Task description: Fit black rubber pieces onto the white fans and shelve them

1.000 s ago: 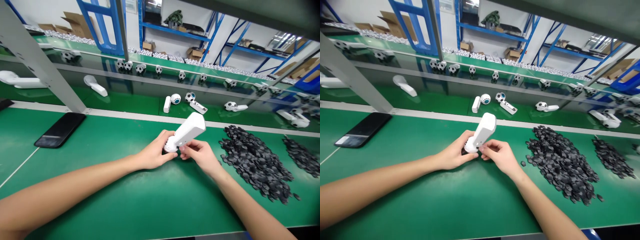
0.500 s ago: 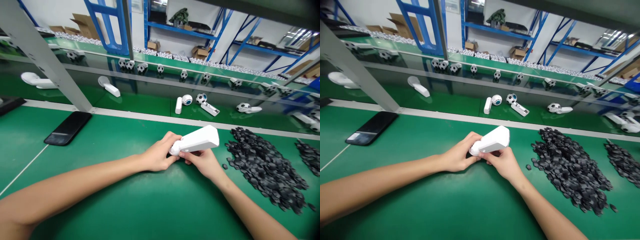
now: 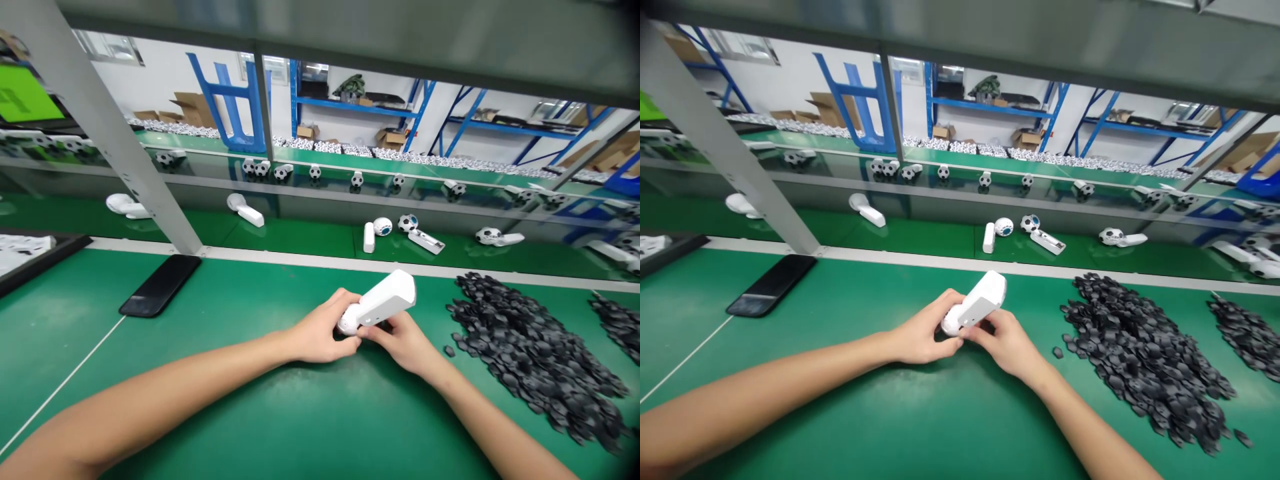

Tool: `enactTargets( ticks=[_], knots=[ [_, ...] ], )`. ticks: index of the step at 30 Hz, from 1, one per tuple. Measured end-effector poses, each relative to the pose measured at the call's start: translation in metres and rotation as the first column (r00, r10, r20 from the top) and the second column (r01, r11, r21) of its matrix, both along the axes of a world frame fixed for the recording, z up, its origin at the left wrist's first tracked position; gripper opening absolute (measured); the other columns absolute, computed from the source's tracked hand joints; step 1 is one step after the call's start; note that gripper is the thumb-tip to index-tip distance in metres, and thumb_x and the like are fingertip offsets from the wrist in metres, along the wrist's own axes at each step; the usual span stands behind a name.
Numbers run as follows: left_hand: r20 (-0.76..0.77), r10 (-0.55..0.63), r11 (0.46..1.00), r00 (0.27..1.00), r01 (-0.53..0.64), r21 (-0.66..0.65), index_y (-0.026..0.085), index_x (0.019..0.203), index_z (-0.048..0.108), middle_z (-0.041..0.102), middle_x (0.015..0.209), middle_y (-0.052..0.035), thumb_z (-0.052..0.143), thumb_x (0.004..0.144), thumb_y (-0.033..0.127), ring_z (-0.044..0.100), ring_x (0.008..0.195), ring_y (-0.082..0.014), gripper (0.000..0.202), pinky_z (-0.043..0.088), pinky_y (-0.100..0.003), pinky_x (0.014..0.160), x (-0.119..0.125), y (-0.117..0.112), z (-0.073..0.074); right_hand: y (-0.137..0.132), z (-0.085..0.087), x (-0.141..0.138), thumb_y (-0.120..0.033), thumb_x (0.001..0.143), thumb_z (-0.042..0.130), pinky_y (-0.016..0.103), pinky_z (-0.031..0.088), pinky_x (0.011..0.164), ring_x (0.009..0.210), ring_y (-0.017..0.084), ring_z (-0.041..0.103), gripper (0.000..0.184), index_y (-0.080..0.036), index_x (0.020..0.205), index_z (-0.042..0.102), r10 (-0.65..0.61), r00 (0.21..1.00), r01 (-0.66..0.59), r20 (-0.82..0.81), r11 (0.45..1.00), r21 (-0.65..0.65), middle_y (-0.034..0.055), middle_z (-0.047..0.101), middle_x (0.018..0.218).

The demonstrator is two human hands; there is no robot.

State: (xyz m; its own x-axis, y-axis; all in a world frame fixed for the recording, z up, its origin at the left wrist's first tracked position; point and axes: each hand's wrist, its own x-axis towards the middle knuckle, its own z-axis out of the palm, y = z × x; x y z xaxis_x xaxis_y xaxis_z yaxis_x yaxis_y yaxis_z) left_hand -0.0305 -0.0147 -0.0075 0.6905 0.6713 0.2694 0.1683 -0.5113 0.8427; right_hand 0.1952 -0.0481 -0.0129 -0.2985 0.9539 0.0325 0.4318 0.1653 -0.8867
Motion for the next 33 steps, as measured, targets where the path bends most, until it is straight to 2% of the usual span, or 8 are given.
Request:
enactTargets(
  ticks=[4, 7, 16, 19, 23, 28, 31, 33],
  knots=[
    [0.103, 0.023, 0.979, 0.994, -0.002, -0.202, 0.020, 0.121, 0.055, 0.065, 0.105, -0.0044, 0.075, 0.087, 0.040, 0.060, 0.088, -0.0201, 0.044, 0.048, -0.031, 0.079, 0.000, 0.000, 0.002, -0.007, 0.020, 0.004, -0.048, 0.109, 0.043, 0.038, 0.052, 0.086, 0.093, 0.025, 0.067, 0.036, -0.024, 0.102, 0.069, 0.150, 0.986, -0.157, 0.069, 0.981, 0.111, 0.0059, 0.074, 0.102],
    [0.086, 0.109, 0.966, 0.990, -0.085, -0.244, 0.019, 0.109, 0.058, 0.064, 0.096, -0.0013, 0.074, 0.088, 0.044, 0.057, 0.083, -0.0178, 0.037, 0.044, -0.029, 0.076, 0.001, 0.001, 0.004, -0.011, 0.030, 0.010, -0.046, 0.111, 0.037, 0.037, 0.051, 0.091, 0.098, 0.024, 0.065, 0.039, -0.025, 0.108, 0.069, 0.192, 0.975, -0.208, 0.111, 0.967, 0.149, 0.0062, 0.072, 0.107],
    [-0.014, 0.178, 0.949, 0.984, -0.175, -0.260, 0.019, 0.100, 0.060, 0.059, 0.085, 0.0012, 0.074, 0.085, 0.042, 0.050, 0.073, -0.0150, 0.031, 0.039, -0.026, 0.068, 0.001, 0.002, 0.007, 0.007, 0.030, 0.048, -0.052, 0.110, 0.035, 0.036, 0.053, 0.085, 0.090, 0.024, 0.067, 0.046, -0.024, 0.109, 0.071, -0.003, 0.981, -0.029, 0.193, 0.986, 0.162, 0.0060, 0.074, 0.100],
    [0.035, 0.138, 0.930, 0.990, -0.117, -0.348, 0.018, 0.103, 0.060, 0.060, 0.085, 0.0002, 0.071, 0.088, 0.045, 0.051, 0.069, -0.0140, 0.033, 0.040, -0.025, 0.063, 0.000, 0.006, 0.007, 0.012, 0.031, 0.061, -0.051, 0.110, 0.036, 0.038, 0.053, 0.089, 0.097, 0.025, 0.068, 0.045, -0.025, 0.113, 0.072, -0.043, 0.968, 0.007, 0.246, 0.989, 0.146, 0.0056, 0.075, 0.106],
    [0.093, 0.123, 0.858, 0.988, -0.059, -0.510, 0.017, 0.108, 0.062, 0.063, 0.088, -0.0024, 0.070, 0.087, 0.044, 0.050, 0.060, -0.0116, 0.035, 0.034, -0.022, 0.047, 0.001, 0.012, 0.008, 0.015, 0.033, 0.073, -0.049, 0.108, 0.041, 0.040, 0.052, 0.094, 0.103, 0.027, 0.069, 0.040, -0.027, 0.112, 0.074, -0.003, 0.913, -0.049, 0.409, 0.992, 0.117, 0.0060, 0.075, 0.111],
    [0.158, 0.190, 0.808, 0.969, -0.063, -0.585, 0.016, 0.119, 0.060, 0.067, 0.095, -0.0065, 0.071, 0.087, 0.048, 0.049, 0.059, -0.0100, 0.046, 0.032, -0.019, 0.043, -0.001, 0.020, 0.001, 0.013, 0.029, 0.074, -0.045, 0.102, 0.056, 0.035, 0.054, 0.080, 0.092, 0.024, 0.071, 0.026, -0.029, 0.108, 0.075, 0.055, 0.859, -0.128, 0.508, 0.986, 0.108, 0.0046, 0.074, 0.109],
    [0.302, 0.173, 0.756, 0.937, 0.070, -0.650, 0.017, 0.127, 0.055, 0.066, 0.105, -0.0104, 0.070, 0.084, 0.054, 0.053, 0.064, -0.0118, 0.059, 0.033, -0.019, 0.043, -0.005, 0.026, -0.005, 0.012, 0.025, 0.071, -0.044, 0.100, 0.059, 0.034, 0.054, 0.075, 0.086, 0.022, 0.071, 0.024, -0.030, 0.108, 0.078, 0.055, 0.833, -0.151, 0.550, 0.980, 0.130, 0.0036, 0.073, 0.109],
    [0.385, 0.122, 0.747, 0.915, 0.171, -0.642, 0.019, 0.132, 0.051, 0.063, 0.114, -0.0109, 0.076, 0.077, 0.047, 0.055, 0.070, -0.0130, 0.066, 0.038, -0.020, 0.046, -0.008, 0.028, -0.007, 0.012, 0.023, 0.069, -0.043, 0.100, 0.060, 0.035, 0.054, 0.078, 0.089, 0.024, 0.072, 0.024, -0.031, 0.108, 0.079, 0.033, 0.817, -0.162, 0.576, 0.971, 0.174, 0.0037, 0.073, 0.109]
  ],
)
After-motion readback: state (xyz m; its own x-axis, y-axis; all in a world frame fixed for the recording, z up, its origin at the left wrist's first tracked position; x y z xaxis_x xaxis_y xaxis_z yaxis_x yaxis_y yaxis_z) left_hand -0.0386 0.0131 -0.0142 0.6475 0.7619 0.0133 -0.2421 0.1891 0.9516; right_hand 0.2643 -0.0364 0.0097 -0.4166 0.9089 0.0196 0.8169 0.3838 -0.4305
